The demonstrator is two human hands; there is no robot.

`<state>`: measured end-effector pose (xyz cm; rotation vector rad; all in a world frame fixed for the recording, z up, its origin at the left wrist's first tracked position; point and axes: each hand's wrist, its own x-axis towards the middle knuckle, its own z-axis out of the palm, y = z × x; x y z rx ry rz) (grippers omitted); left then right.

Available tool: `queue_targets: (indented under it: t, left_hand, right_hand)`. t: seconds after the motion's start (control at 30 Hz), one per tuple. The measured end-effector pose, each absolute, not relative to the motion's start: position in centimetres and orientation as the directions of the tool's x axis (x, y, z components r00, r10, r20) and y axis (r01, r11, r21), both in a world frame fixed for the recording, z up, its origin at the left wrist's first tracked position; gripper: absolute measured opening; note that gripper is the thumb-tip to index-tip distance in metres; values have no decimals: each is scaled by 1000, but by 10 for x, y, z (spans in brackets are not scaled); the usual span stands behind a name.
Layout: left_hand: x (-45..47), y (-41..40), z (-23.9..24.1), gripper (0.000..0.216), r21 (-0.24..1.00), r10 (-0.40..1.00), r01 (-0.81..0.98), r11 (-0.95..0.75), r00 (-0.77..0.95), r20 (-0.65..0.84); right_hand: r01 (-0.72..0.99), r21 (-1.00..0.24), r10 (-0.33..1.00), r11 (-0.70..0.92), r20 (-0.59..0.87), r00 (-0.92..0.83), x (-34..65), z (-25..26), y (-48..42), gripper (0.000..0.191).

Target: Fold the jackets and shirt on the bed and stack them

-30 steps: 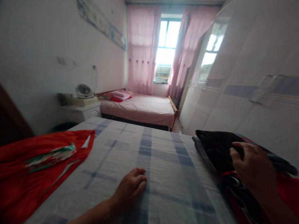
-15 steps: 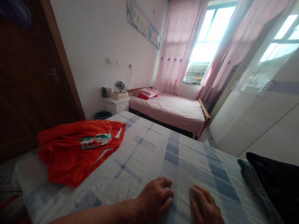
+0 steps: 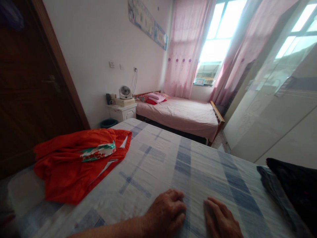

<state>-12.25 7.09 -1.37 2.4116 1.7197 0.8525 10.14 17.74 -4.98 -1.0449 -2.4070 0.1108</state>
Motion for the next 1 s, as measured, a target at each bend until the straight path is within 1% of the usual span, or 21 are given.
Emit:
queue_targets:
  t: [0.17,0.3,0.37,0.43,0.47,0.53,0.6,0.63,0.67,0.7,0.73,0.77,0.8,0.83,0.9,0.93,1.0]
  left_hand:
    - [-124,66,-3,16,393,896,834,-387,240,373]
    - [-125,61,13,21,496,925,790,-359,230,304]
    - [-134,54,29,23,530,925,764,-366,235,300]
    - [-156,45,48,24,501,922,788,-357,210,326]
    - [-173,40,57,25,460,927,828,-321,174,334]
    - [-216,26,72,29,339,946,928,-153,39,321]
    - [-268,7,79,38,154,946,980,124,-164,281]
    - [-294,-5,80,42,63,932,966,253,-260,253]
    - [-320,-17,79,47,-3,903,930,368,-357,237]
    - [-345,-30,77,54,-40,859,876,480,-461,220]
    - [-367,-43,73,59,-47,803,813,580,-560,204]
    - [-385,-56,70,62,-30,746,758,651,-633,206]
    - [-401,-67,66,63,38,681,704,709,-698,224]
    - [-413,-76,63,59,137,641,678,722,-730,237]
    - [-429,-88,60,48,304,603,653,694,-758,249]
    - [-433,-90,61,42,364,599,648,669,-760,253]
    - [-435,-85,69,29,447,579,631,634,-770,267]
  right_hand:
    - [667,-285,718,688,401,-569,94,-38,169,32]
    - [659,-281,709,698,396,-583,94,-37,169,32]
    - [656,-274,703,704,398,-589,93,-37,169,32]
    - [660,-265,703,703,401,-588,93,-38,169,32]
    - [662,-265,704,701,404,-584,93,-38,169,32]
    - [662,-271,706,699,410,-577,93,-40,169,32]
    - [662,-283,712,694,410,-570,94,-42,169,32]
    - [663,-289,715,691,410,-566,94,-42,169,32]
    - [665,-293,719,687,409,-563,94,-43,170,32]
    - [666,-296,721,685,408,-560,94,-44,170,32]
    - [667,-299,723,682,407,-558,94,-45,170,32]
    - [668,-302,725,681,408,-555,94,-45,170,31]
    - [667,-305,726,680,407,-554,94,-46,170,31]
    - [667,-309,728,678,406,-552,94,-46,170,31]
    - [669,-313,732,674,402,-550,93,-46,169,31]
    - [673,-312,735,671,400,-547,92,-46,169,31]
    - [681,-310,742,663,390,-545,92,-44,168,32]
